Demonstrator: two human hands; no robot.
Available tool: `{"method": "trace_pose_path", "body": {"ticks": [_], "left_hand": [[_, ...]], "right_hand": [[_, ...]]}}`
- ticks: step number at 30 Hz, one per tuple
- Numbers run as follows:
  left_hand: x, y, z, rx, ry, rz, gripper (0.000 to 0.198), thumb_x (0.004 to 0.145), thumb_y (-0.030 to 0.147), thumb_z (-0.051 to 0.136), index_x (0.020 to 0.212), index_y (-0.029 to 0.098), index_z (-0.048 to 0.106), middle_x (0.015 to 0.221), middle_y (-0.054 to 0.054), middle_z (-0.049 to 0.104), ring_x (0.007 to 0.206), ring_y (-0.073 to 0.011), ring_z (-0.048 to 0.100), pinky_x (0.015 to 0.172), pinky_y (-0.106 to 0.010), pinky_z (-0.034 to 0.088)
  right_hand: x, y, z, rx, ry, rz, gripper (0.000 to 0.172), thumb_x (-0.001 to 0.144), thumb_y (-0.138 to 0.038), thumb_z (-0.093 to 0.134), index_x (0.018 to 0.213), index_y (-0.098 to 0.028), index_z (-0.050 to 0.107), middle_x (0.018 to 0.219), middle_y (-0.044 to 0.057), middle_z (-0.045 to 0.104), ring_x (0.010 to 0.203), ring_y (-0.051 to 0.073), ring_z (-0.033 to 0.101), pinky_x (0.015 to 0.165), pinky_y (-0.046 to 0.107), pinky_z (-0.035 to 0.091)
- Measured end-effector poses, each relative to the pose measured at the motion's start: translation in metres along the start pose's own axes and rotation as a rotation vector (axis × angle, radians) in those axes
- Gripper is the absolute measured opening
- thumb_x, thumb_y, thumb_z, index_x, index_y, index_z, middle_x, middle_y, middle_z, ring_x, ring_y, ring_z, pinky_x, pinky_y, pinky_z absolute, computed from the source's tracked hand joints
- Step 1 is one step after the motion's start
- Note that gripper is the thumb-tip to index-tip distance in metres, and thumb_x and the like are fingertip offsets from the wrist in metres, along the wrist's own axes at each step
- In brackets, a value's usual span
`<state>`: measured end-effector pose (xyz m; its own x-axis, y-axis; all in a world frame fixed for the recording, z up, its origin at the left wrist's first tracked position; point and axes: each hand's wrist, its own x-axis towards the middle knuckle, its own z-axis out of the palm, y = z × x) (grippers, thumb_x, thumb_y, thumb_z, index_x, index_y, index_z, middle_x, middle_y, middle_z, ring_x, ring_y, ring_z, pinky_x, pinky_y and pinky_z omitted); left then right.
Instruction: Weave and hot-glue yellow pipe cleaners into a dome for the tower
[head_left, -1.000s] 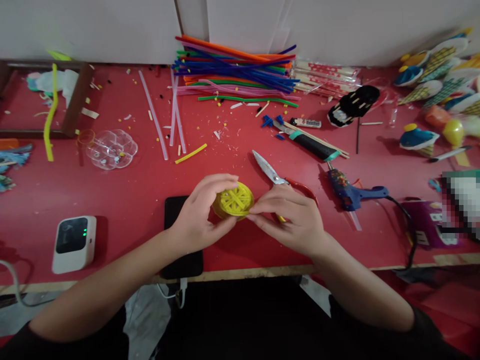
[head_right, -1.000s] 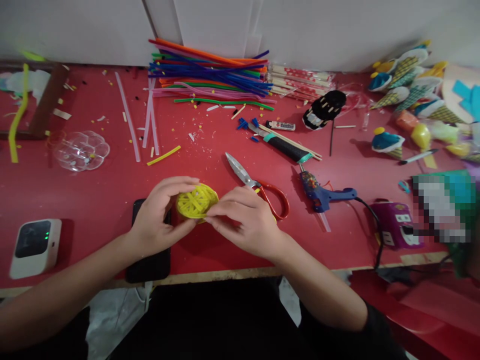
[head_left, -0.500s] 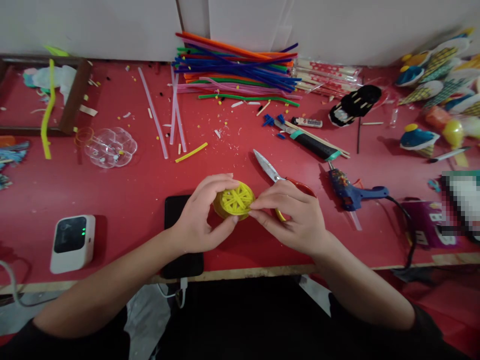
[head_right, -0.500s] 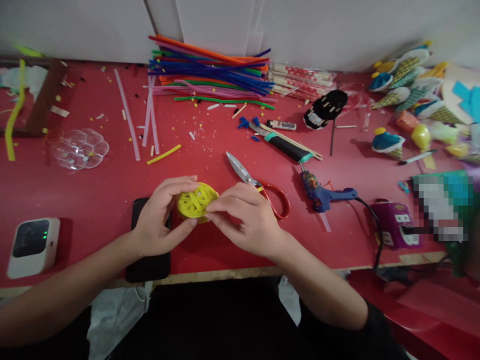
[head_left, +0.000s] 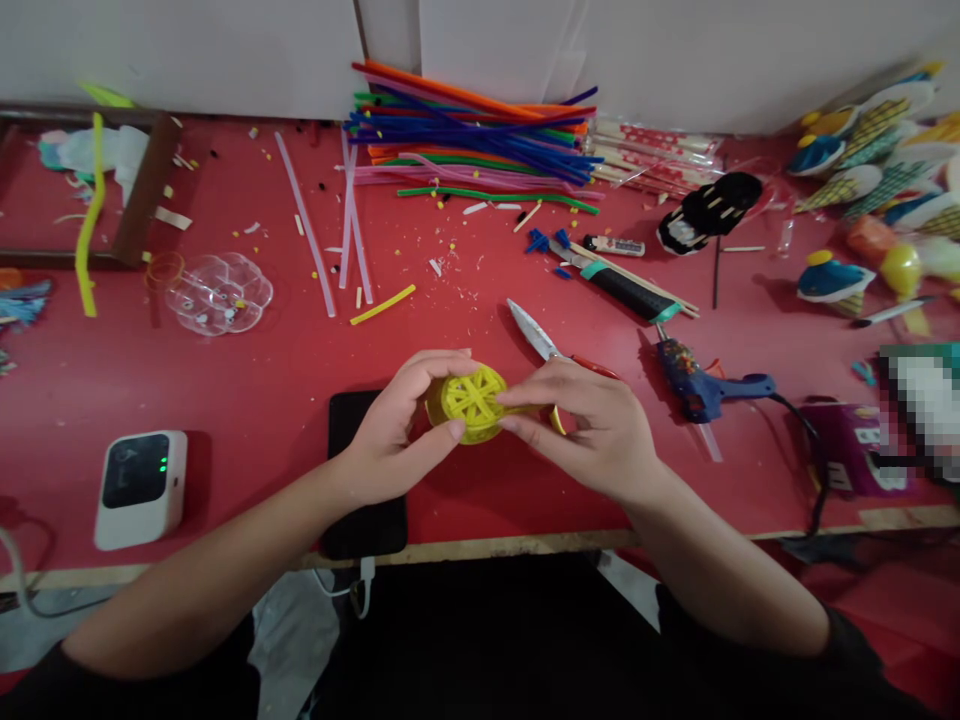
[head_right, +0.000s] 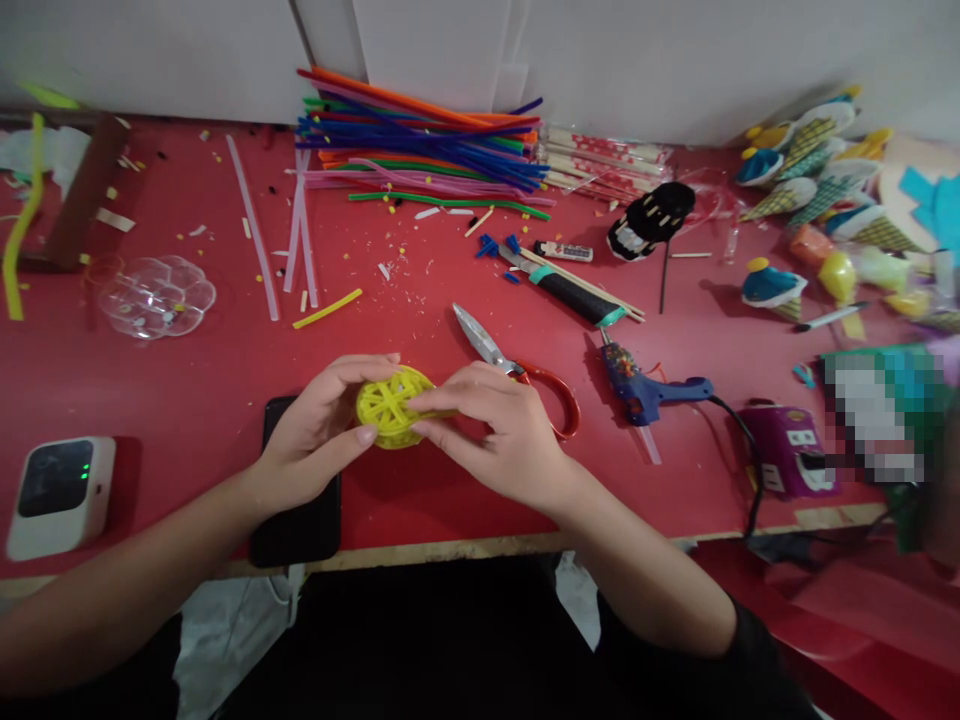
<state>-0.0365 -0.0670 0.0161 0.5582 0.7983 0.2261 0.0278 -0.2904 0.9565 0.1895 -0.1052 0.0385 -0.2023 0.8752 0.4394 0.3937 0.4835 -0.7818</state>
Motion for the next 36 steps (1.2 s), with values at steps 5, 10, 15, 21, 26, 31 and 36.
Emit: {"method": "trace_pose_path", "body": {"ticks": [5, 10, 15, 21, 26, 31, 36], "left_hand": [[-0.001, -0.002, 0.002, 0.032, 0.002, 0.061, 0.042, 0.096, 0.027, 0.062, 0.138, 0.026, 0.058, 0.136, -0.013, 0.06, 0.134, -0.0274, 0.056, 0.114, -0.047, 0.047], [-0.004, -0.004, 0.006, -0.051, 0.013, 0.032, 0.046, 0.096, 0.026, 0.064, 0.141, 0.029, 0.055, 0.142, -0.011, 0.06, 0.143, -0.0284, 0.051, 0.122, -0.05, 0.041], [-0.005, -0.006, 0.007, -0.144, -0.015, -0.007, 0.048, 0.095, 0.025, 0.066, 0.142, 0.03, 0.055, 0.146, -0.011, 0.058, 0.148, -0.0288, 0.046, 0.122, -0.05, 0.043], [-0.006, -0.008, 0.009, -0.169, 0.002, -0.014, 0.053, 0.092, 0.021, 0.071, 0.141, 0.029, 0.055, 0.146, -0.011, 0.059, 0.149, -0.0285, 0.045, 0.122, -0.048, 0.045], [-0.006, -0.009, 0.011, -0.165, 0.017, -0.02, 0.052, 0.091, 0.02, 0.072, 0.14, 0.029, 0.056, 0.145, -0.011, 0.059, 0.147, -0.028, 0.048, 0.119, -0.046, 0.048], [-0.005, -0.009, 0.013, -0.228, 0.019, -0.005, 0.068, 0.09, 0.017, 0.072, 0.15, 0.033, 0.045, 0.146, -0.011, 0.059, 0.133, -0.0244, 0.062, 0.108, -0.04, 0.058], [-0.007, -0.009, 0.011, -0.129, 0.017, -0.02, 0.058, 0.09, 0.021, 0.072, 0.145, 0.032, 0.056, 0.147, -0.01, 0.059, 0.142, -0.0298, 0.053, 0.118, -0.05, 0.048]], "right_hand": [[0.002, 0.002, -0.001, 0.046, -0.013, 0.05, 0.014, 0.087, -0.02, 0.078, 0.1, -0.023, 0.079, 0.085, 0.001, 0.078, 0.077, 0.013, 0.071, 0.076, 0.028, 0.059], [0.003, 0.004, -0.001, 0.057, -0.019, 0.023, 0.013, 0.087, -0.018, 0.078, 0.099, -0.022, 0.078, 0.084, 0.001, 0.078, 0.078, 0.012, 0.071, 0.077, 0.027, 0.058], [0.002, 0.008, 0.001, 0.097, -0.008, 0.018, 0.014, 0.087, -0.017, 0.078, 0.1, -0.022, 0.077, 0.082, 0.001, 0.076, 0.075, 0.012, 0.069, 0.073, 0.027, 0.059], [-0.001, 0.01, 0.003, 0.15, -0.007, 0.033, 0.016, 0.087, -0.016, 0.077, 0.102, -0.022, 0.077, 0.085, 0.001, 0.077, 0.075, 0.011, 0.07, 0.073, 0.025, 0.06], [-0.006, 0.01, 0.003, 0.182, -0.002, 0.082, 0.022, 0.086, -0.017, 0.079, 0.107, -0.024, 0.077, 0.09, 0.002, 0.077, 0.075, 0.011, 0.071, 0.071, 0.024, 0.062], [-0.009, 0.01, 0.003, 0.164, -0.022, 0.147, 0.034, 0.086, -0.021, 0.079, 0.119, -0.026, 0.075, 0.091, 0.001, 0.076, 0.078, 0.012, 0.072, 0.074, 0.026, 0.062], [-0.007, 0.012, 0.003, 0.153, -0.015, 0.127, 0.032, 0.087, -0.021, 0.079, 0.118, -0.027, 0.077, 0.093, 0.003, 0.076, 0.079, 0.013, 0.072, 0.075, 0.027, 0.062]]}}
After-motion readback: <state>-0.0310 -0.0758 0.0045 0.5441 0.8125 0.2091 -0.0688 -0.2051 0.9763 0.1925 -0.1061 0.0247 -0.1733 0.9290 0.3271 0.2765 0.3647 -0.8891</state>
